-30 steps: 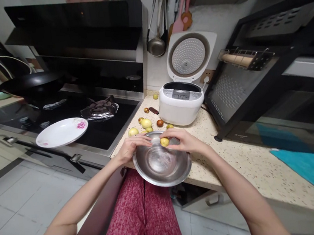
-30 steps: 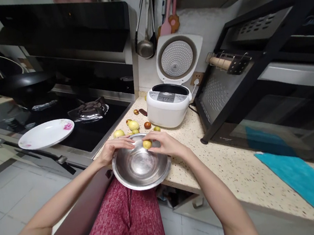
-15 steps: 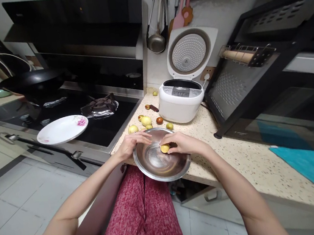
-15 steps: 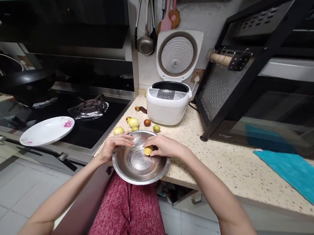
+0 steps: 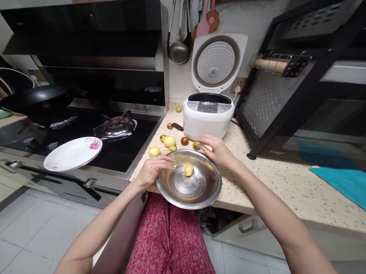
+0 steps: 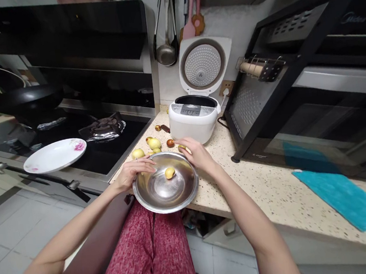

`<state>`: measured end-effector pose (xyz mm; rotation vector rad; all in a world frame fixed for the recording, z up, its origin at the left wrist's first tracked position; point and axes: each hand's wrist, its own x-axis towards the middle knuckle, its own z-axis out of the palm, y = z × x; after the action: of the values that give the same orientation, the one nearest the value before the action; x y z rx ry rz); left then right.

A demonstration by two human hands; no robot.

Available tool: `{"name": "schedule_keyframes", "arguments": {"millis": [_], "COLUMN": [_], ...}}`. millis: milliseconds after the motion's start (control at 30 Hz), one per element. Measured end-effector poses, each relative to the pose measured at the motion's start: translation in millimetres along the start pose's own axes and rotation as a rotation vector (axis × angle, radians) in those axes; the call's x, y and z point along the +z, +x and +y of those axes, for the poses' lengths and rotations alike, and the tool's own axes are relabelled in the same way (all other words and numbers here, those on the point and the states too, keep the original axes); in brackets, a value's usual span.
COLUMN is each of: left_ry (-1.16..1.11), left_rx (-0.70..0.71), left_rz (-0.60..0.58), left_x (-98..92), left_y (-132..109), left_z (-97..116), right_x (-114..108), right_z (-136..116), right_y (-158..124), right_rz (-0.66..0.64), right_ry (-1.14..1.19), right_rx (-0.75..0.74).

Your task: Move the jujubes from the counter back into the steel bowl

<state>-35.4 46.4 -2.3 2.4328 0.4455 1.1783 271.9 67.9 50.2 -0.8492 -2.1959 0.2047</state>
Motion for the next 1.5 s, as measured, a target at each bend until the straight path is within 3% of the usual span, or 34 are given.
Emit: {"name": "schedule_keyframes", "arguments": {"millis": [67, 167, 367, 767, 867, 1000, 1067, 1133, 1300, 1500], "left_ry": [-0.002, -0.011, -0.006, -0.041, -0.042, -0.046, -0.043, -0.04, -0.013, 0.015], "left_rx": [0.007, 0.023, 0.015, 0.009, 0.005, 0.016, 0.013, 0.003, 0.005, -0.012], "left_rz": [-0.002, 0.013, 0.014, 0.022, 0.022, 0.018, 0.014, 0.01, -0.008, -0.03], "left_x": [0.2, 0.6, 0.8, 2.0, 1.7, 0.9, 0.5, 0.4, 0.2, -0.3], "left_y": [0, 1, 1, 0, 0, 1, 2, 2, 1, 0], "left_z": [0, 0, -1, -3, -3, -1, 0, 1, 0, -1], "right_x": [2, 8, 23, 22, 20, 12, 8, 4, 0, -5], "right_z": [10, 23, 36, 32, 31, 23, 13, 1, -26, -30], "right_y": [-1, -4, -7, -6, -5, 0, 2, 3, 1, 1], "right_rz": [0.012, -0.072, -0.19, -0.208, -0.133, 0.095, 0.143, 0.093, -0.25, -0.43], "right_ry": [-0.118, -0.24, -0.267, -0.284, -0.258, -0.142, -0.042, 0.055, 0.179, 0.121], "right_rx": [0.045, 0.085, 0.171, 0.219, 0.219, 0.189, 0.14, 0.078, -0.041, 0.003]}}
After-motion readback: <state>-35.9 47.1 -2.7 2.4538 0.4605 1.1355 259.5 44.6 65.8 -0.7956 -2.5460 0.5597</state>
